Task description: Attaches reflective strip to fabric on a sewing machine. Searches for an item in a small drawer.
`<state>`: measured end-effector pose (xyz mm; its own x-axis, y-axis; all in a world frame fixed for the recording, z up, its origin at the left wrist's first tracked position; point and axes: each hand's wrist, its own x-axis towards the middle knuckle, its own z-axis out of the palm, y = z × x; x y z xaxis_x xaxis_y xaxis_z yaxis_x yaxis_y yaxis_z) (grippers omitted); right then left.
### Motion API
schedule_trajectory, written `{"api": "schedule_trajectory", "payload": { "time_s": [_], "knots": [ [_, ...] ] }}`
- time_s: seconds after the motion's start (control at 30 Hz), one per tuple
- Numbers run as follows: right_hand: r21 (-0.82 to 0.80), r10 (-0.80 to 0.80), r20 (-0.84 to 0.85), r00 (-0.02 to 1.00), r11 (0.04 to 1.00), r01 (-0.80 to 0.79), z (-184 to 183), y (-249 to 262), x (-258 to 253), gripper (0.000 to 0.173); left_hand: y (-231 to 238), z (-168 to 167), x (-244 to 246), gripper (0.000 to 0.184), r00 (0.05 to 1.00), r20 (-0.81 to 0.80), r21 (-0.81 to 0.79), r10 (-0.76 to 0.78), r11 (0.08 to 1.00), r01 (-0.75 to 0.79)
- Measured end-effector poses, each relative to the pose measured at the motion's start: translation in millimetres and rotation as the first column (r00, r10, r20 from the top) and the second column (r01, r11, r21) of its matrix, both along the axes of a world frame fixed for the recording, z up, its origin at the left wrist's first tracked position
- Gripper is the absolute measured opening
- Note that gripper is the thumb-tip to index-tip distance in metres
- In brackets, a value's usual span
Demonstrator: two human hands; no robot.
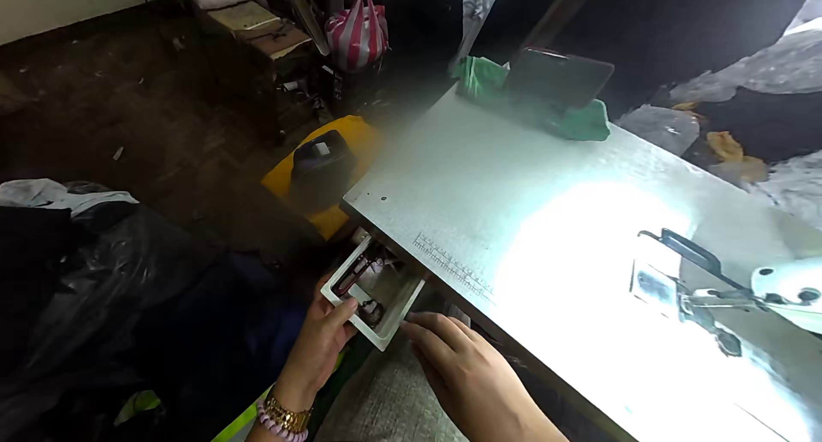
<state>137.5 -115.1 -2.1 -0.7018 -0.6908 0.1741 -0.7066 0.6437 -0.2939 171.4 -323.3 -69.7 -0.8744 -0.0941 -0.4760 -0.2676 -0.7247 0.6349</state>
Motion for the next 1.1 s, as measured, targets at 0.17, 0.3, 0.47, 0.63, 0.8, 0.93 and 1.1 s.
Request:
{"api": "schedule_trajectory", "payload": {
  "time_s": [0.17,0.3,0.47,0.63,0.8,0.93,1.1],
  "knots": [
    [0.205,-0.001,-0.135,0.991,0.978,0.029,-3,-56,-28,0.033,1,-2,3,0.064,0.998,-0.060,0.040,-0.005,0.999,0.008],
    [0.589,-0.197,0.156,0.968,0.805,0.069,11,-101,-54,0.044,1,-1,4,0.062,0.997,-0.072,0.035,-0.012,0.999,0.014],
    [0.629,-0.218,0.183,0.959,0.775,0.057,8,-99,-50,0.046,-1,-1,3,0.063,0.997,-0.076,0.015,-0.022,1.000,0.023],
    [0.375,0.034,-0.141,0.989,0.927,0.021,-16,-59,-24,0.022,1,-2,5,0.065,0.996,-0.084,-0.014,-0.034,0.999,0.033],
    [0.261,-0.049,-0.147,0.988,0.962,0.086,-6,-57,-31,0.019,0,-3,4,0.074,0.997,-0.079,-0.006,-0.018,1.000,0.018],
    [0.392,-0.106,-0.198,0.974,0.903,0.178,2,-69,-38,0.017,0,-2,4,0.072,0.997,-0.072,-0.017,-0.022,1.000,0.021],
    [0.680,-0.256,0.129,0.958,0.726,0.103,12,-105,-51,0.027,3,-1,3,0.067,0.998,-0.062,-0.044,-0.023,0.999,0.020]
  ]
}}
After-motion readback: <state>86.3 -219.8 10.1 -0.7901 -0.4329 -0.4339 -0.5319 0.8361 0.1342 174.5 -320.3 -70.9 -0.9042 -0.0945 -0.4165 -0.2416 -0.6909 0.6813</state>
